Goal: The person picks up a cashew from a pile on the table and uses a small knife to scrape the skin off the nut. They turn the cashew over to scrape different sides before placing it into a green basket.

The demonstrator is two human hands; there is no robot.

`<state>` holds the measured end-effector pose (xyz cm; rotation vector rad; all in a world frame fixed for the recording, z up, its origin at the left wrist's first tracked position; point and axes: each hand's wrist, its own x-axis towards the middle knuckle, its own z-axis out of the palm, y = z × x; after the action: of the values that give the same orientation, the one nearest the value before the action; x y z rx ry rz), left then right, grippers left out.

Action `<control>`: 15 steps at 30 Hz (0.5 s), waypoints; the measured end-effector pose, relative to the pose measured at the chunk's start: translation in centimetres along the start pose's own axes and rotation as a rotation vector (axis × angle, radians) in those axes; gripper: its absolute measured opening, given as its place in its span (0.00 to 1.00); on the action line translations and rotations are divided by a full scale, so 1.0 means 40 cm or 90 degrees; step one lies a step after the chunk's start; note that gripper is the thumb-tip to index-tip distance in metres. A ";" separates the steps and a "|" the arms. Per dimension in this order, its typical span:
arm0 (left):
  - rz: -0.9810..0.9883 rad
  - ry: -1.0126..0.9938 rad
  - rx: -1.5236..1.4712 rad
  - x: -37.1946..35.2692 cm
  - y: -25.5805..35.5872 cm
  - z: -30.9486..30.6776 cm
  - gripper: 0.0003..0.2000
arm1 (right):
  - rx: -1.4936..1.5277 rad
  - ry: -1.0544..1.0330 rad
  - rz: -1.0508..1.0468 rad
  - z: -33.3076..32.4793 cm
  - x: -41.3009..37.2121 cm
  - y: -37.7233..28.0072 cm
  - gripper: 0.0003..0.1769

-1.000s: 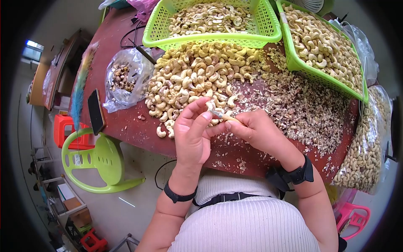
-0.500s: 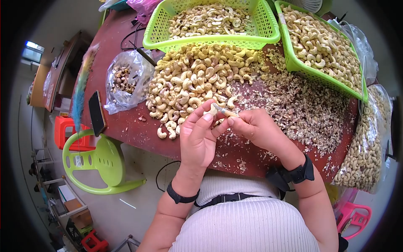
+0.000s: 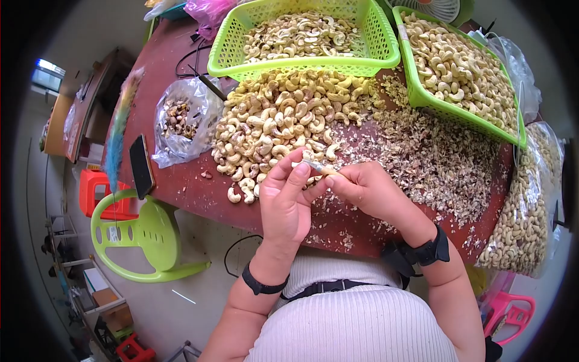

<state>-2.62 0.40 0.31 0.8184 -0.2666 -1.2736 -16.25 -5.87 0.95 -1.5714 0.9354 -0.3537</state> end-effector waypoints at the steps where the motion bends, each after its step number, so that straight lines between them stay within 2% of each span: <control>1: 0.009 0.002 -0.001 -0.002 -0.002 0.002 0.11 | 0.000 0.001 0.001 0.000 0.000 0.001 0.21; 15: 0.036 -0.013 -0.034 -0.020 -0.022 0.001 0.09 | 0.023 0.028 -0.026 0.004 -0.004 0.001 0.20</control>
<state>-3.54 1.04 -0.03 0.7476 -0.2688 -1.2314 -16.26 -5.65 0.92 -1.5573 0.9263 -0.4332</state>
